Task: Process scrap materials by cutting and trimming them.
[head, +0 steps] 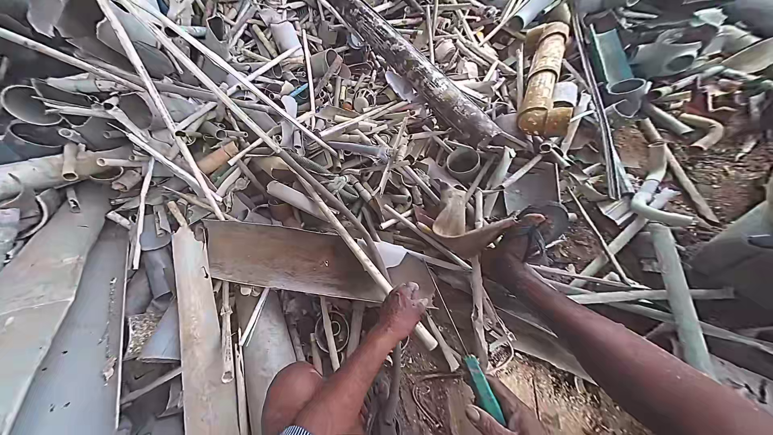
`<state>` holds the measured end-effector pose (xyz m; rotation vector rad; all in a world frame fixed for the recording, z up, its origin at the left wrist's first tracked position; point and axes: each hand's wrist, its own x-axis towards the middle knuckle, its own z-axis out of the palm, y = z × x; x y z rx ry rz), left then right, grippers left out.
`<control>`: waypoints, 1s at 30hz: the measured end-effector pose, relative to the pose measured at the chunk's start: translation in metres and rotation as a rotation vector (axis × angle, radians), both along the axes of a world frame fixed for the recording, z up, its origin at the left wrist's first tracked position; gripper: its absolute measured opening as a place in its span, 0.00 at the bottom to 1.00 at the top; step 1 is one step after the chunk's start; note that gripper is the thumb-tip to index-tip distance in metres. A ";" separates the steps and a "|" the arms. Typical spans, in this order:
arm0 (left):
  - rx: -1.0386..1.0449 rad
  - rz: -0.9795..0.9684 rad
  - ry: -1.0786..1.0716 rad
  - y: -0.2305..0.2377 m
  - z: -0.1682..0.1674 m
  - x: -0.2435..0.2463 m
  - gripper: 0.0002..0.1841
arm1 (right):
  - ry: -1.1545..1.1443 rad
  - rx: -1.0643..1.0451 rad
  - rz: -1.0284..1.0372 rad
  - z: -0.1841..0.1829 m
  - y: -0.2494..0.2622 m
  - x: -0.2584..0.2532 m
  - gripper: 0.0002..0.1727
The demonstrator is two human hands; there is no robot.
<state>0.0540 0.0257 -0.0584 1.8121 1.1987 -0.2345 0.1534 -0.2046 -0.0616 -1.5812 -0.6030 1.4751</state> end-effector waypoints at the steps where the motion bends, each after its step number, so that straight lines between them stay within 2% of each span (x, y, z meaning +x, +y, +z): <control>1: -0.005 -0.031 0.035 -0.003 -0.007 -0.001 0.27 | 0.012 0.001 -0.015 0.000 0.000 0.000 0.27; 5: 0.008 -0.142 0.142 -0.007 -0.027 0.002 0.31 | 0.066 -0.012 -0.079 0.005 0.002 -0.004 0.20; 9: 0.028 -0.210 0.217 -0.004 -0.031 0.001 0.30 | 0.120 0.040 -0.121 0.003 0.001 -0.005 0.21; 14: 0.167 -0.558 0.436 -0.018 -0.027 -0.002 0.25 | 0.200 0.024 -0.161 0.003 0.001 -0.002 0.19; 17: 0.177 -0.624 0.521 -0.016 -0.018 0.005 0.25 | 0.208 -0.040 -0.162 0.003 0.003 0.006 0.18; 19: 0.165 -0.611 0.584 -0.009 -0.016 0.001 0.26 | 0.187 -0.069 -0.172 0.007 0.006 0.014 0.15; 21: 0.141 -0.549 0.621 0.002 -0.021 -0.013 0.33 | 0.112 -0.071 -0.152 0.012 0.012 0.027 0.16; 22: 0.127 -0.553 0.647 0.004 -0.019 -0.019 0.34 | 0.062 -0.074 -0.124 0.014 0.016 0.036 0.17; 25: 0.031 -0.577 0.802 0.009 0.001 -0.035 0.23 | -0.100 -0.095 0.017 0.018 0.044 0.066 0.19; 27: -0.031 -0.518 0.883 0.020 0.008 -0.051 0.27 | -0.207 -0.098 0.107 0.014 0.071 0.086 0.19; 30: -0.043 -0.418 0.874 0.041 0.015 -0.070 0.30 | -0.368 -0.092 0.134 0.005 0.113 0.112 0.17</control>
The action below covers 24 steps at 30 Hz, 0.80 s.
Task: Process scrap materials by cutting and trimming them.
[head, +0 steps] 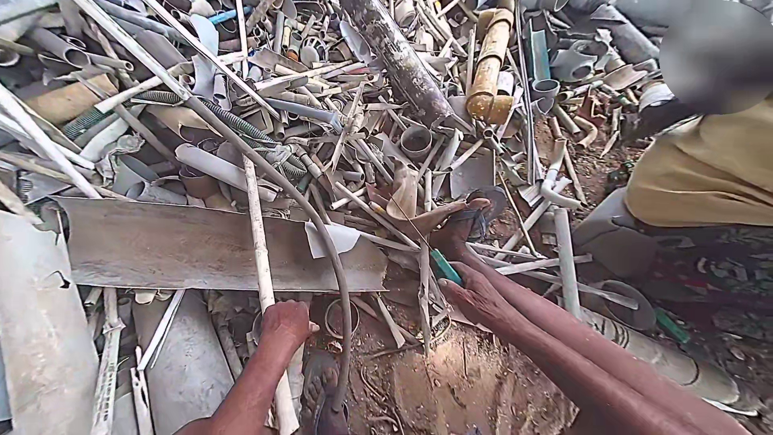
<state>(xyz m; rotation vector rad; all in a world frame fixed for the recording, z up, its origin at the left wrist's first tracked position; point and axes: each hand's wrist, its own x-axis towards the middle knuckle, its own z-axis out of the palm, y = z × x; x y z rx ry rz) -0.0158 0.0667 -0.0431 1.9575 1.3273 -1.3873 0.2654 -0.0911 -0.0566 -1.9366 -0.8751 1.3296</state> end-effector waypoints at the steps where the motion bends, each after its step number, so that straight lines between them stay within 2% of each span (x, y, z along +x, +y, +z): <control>1: 0.006 0.015 -0.022 0.004 0.000 -0.002 0.30 | -0.029 -0.015 -0.024 -0.002 0.009 0.005 0.16; 5: -0.007 -0.027 -0.146 0.000 0.002 0.013 0.31 | -0.044 -0.067 -0.121 -0.012 0.009 0.015 0.14; 11: 0.046 -0.071 -0.332 -0.008 0.035 0.036 0.29 | -0.151 -0.051 -0.212 -0.028 0.004 0.009 0.17; 17: -0.008 -0.003 -0.251 -0.008 0.005 0.004 0.33 | -0.154 0.040 -0.300 0.000 -0.025 -0.013 0.16; 21: 0.038 0.053 -0.156 -0.021 -0.002 -0.017 0.34 | -0.166 0.135 -0.322 0.014 -0.077 -0.031 0.17; 24: 0.106 0.168 -0.225 -0.022 -0.022 -0.035 0.38 | -0.196 0.163 -0.318 0.036 -0.113 -0.043 0.14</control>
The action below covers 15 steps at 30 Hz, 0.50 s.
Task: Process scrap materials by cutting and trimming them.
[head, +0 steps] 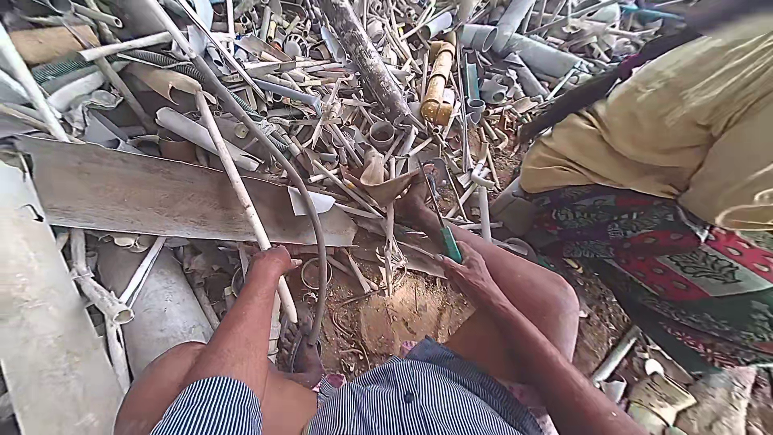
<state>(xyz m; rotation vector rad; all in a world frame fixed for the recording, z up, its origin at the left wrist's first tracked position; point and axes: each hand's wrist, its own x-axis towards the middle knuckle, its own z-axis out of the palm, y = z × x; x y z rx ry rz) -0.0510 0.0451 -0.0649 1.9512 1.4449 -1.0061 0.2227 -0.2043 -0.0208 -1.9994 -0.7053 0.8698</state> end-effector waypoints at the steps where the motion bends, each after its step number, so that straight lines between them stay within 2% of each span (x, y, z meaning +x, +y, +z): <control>1: 0.004 0.016 -0.044 -0.001 -0.004 -0.002 0.38 | -0.021 0.007 0.000 0.008 -0.009 -0.002 0.14; 5: 0.001 -0.064 -0.150 -0.011 -0.009 0.012 0.37 | -0.130 0.036 0.052 0.047 -0.030 0.001 0.15; 10: 0.004 -0.176 -0.191 -0.018 -0.016 0.032 0.32 | -0.204 -0.013 0.143 0.103 -0.022 0.008 0.11; 15: 0.043 -0.223 -0.258 -0.027 -0.004 0.047 0.32 | -0.373 0.116 0.172 0.139 -0.047 0.014 0.11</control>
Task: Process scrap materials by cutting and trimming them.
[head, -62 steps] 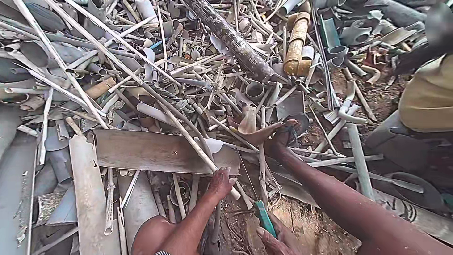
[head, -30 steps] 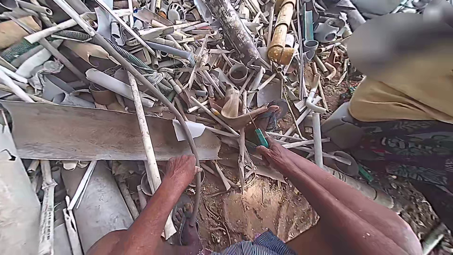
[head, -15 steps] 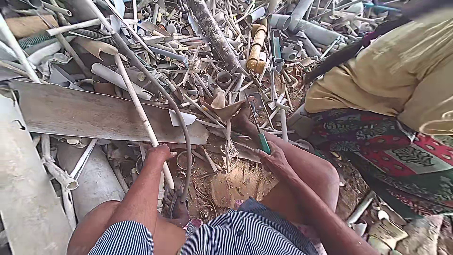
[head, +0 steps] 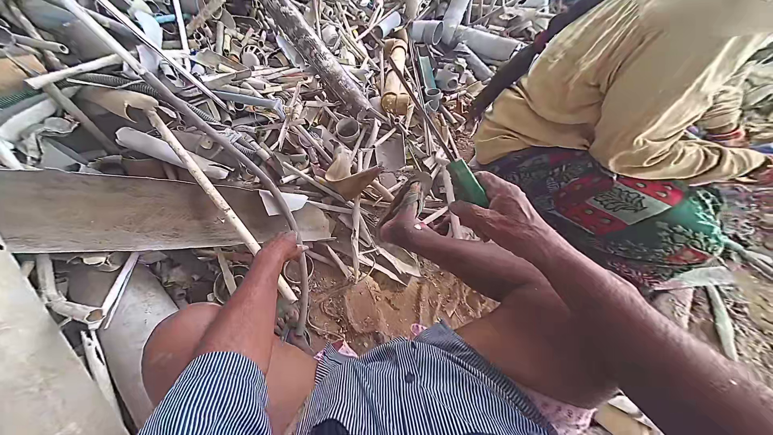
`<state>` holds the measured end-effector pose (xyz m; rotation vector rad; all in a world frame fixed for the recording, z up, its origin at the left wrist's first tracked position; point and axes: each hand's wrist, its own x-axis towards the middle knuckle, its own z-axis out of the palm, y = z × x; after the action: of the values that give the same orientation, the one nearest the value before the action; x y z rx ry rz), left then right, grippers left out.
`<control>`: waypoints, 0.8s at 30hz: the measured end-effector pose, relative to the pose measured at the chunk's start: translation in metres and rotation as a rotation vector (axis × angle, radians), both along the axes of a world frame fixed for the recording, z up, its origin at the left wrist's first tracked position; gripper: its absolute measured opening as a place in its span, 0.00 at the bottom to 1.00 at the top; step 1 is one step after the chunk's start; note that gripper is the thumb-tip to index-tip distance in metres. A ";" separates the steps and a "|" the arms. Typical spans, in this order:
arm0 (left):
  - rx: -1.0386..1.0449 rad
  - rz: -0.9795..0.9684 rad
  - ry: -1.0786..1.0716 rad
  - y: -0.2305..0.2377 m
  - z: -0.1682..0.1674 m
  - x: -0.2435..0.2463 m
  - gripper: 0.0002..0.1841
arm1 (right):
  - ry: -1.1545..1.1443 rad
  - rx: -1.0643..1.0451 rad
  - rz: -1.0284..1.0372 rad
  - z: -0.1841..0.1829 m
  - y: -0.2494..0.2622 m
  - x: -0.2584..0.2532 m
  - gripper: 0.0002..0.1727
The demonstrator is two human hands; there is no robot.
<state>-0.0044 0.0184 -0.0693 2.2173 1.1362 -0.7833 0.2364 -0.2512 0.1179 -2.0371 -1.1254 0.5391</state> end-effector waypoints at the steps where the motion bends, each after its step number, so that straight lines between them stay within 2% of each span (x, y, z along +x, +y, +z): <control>1: 0.005 -0.019 -0.002 -0.004 0.005 0.004 0.32 | -0.013 0.020 -0.019 0.005 -0.011 0.000 0.11; 5: 0.001 -0.065 -0.057 -0.011 0.014 0.013 0.31 | 0.028 0.070 -0.058 0.016 -0.042 0.008 0.09; 12: 0.003 -0.063 -0.042 -0.017 0.015 0.012 0.30 | -0.006 0.124 -0.030 0.042 -0.048 0.016 0.07; 24: -0.090 -0.074 0.067 -0.050 -0.017 -0.016 0.29 | 0.111 0.272 -0.029 0.028 -0.051 0.042 0.08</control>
<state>-0.0200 -0.0312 -0.0859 2.1835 1.0334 -0.9279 0.2784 -0.3027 0.1456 -1.7647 -1.0411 0.4520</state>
